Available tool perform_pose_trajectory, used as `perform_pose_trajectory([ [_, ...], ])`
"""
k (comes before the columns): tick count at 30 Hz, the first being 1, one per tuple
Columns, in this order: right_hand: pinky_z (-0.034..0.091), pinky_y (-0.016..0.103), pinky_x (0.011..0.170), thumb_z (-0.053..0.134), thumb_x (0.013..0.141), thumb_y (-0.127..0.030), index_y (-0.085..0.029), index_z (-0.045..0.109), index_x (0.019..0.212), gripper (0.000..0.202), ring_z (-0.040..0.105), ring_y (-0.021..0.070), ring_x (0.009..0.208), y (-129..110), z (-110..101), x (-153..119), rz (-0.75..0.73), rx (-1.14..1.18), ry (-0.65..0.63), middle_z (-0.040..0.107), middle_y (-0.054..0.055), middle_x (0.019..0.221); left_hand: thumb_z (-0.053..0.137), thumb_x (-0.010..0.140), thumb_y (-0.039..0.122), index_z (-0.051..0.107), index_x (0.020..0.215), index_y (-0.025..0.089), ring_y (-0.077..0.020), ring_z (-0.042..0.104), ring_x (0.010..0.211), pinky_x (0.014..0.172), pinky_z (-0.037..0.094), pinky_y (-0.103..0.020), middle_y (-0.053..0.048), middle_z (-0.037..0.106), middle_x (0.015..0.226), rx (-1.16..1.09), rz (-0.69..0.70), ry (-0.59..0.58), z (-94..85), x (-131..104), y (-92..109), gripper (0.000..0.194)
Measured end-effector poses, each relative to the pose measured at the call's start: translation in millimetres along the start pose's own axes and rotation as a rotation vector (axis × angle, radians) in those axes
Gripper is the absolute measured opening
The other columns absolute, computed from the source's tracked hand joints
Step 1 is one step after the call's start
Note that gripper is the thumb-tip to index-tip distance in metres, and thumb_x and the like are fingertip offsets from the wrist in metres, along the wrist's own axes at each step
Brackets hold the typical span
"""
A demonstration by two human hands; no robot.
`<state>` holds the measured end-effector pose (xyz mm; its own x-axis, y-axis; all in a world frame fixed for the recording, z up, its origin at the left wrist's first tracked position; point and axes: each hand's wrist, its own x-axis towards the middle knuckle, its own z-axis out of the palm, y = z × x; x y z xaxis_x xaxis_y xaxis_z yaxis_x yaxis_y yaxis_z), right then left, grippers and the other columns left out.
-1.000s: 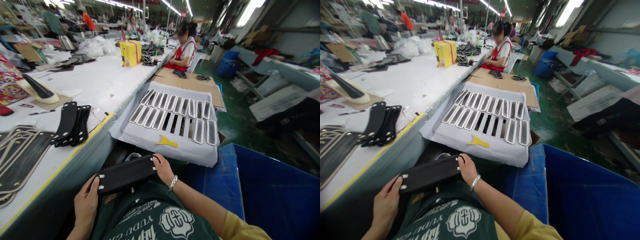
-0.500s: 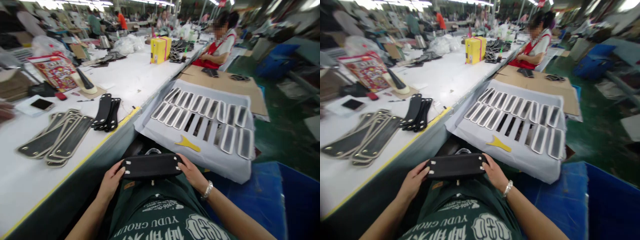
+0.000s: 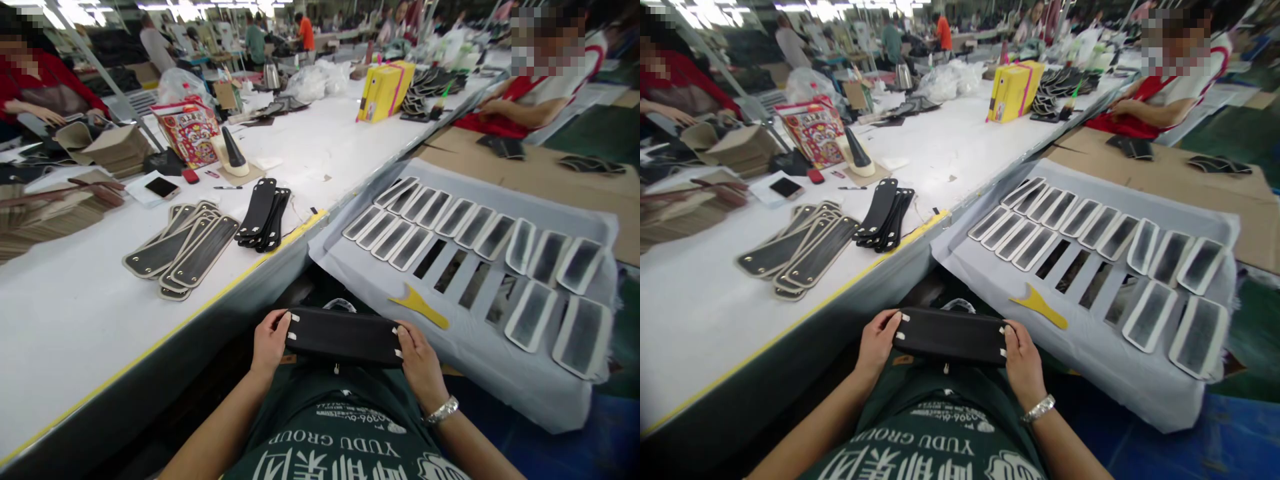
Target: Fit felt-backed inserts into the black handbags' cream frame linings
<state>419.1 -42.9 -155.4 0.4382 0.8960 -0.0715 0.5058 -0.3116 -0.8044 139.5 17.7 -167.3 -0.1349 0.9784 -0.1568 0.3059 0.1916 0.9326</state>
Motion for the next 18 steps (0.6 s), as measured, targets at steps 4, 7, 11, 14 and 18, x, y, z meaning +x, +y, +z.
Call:
perform_pose_trajectory([
  [4,0.039,0.043,0.101,0.036,0.087,-0.045,-0.018,0.055,0.111,0.042,0.054,0.0243,0.109,5,-8,-13,-0.078,0.032,-0.099,0.06,0.012,0.116,0.053,0.08,0.043,0.065,0.101,0.015,-0.023,0.061,0.095,0.089,0.046,-0.033,-0.008,0.068,0.1,-0.023,0.019,-0.061,-6.1,-10,1,0.037],
  [7,0.032,0.044,0.107,0.036,0.088,-0.044,-0.018,0.048,0.124,0.046,0.047,0.0237,0.121,12,-15,-21,-0.125,0.04,-0.164,0.053,0.011,0.129,0.054,0.079,0.041,0.062,0.11,0.015,-0.0234,0.059,0.103,0.094,0.043,-0.034,-0.009,0.066,0.11,-0.052,0.034,-0.127,-12.6,-17,1,0.041],
  [11,0.025,0.045,0.111,0.035,0.088,-0.046,-0.015,0.036,0.136,0.057,0.037,0.0236,0.13,21,-23,-25,-0.12,0.053,-0.27,0.042,0.012,0.14,0.053,0.08,0.038,0.053,0.125,0.017,-0.0223,0.052,0.118,0.103,0.037,-0.035,-0.007,0.057,0.127,-0.136,0.034,-0.252,-21.1,-21,-3,0.05],
  [14,0.023,0.044,0.111,0.035,0.088,-0.048,-0.014,0.034,0.137,0.06,0.035,0.0235,0.131,22,-27,-23,-0.096,0.06,-0.319,0.04,0.012,0.141,0.055,0.079,0.037,0.051,0.127,0.018,-0.0227,0.049,0.121,0.106,0.033,-0.037,-0.007,0.054,0.131,-0.158,0.019,-0.295,-24.4,-18,-6,0.052],
  [18,0.026,0.044,0.11,0.036,0.087,-0.047,-0.015,0.042,0.129,0.054,0.043,0.0244,0.125,16,-24,-16,-0.082,0.039,-0.274,0.048,0.013,0.133,0.053,0.081,0.038,0.051,0.126,0.016,-0.0241,0.052,0.116,0.102,0.038,-0.038,-0.01,0.057,0.127,-0.147,0.019,-0.279,-21.5,-13,-9,0.05],
])
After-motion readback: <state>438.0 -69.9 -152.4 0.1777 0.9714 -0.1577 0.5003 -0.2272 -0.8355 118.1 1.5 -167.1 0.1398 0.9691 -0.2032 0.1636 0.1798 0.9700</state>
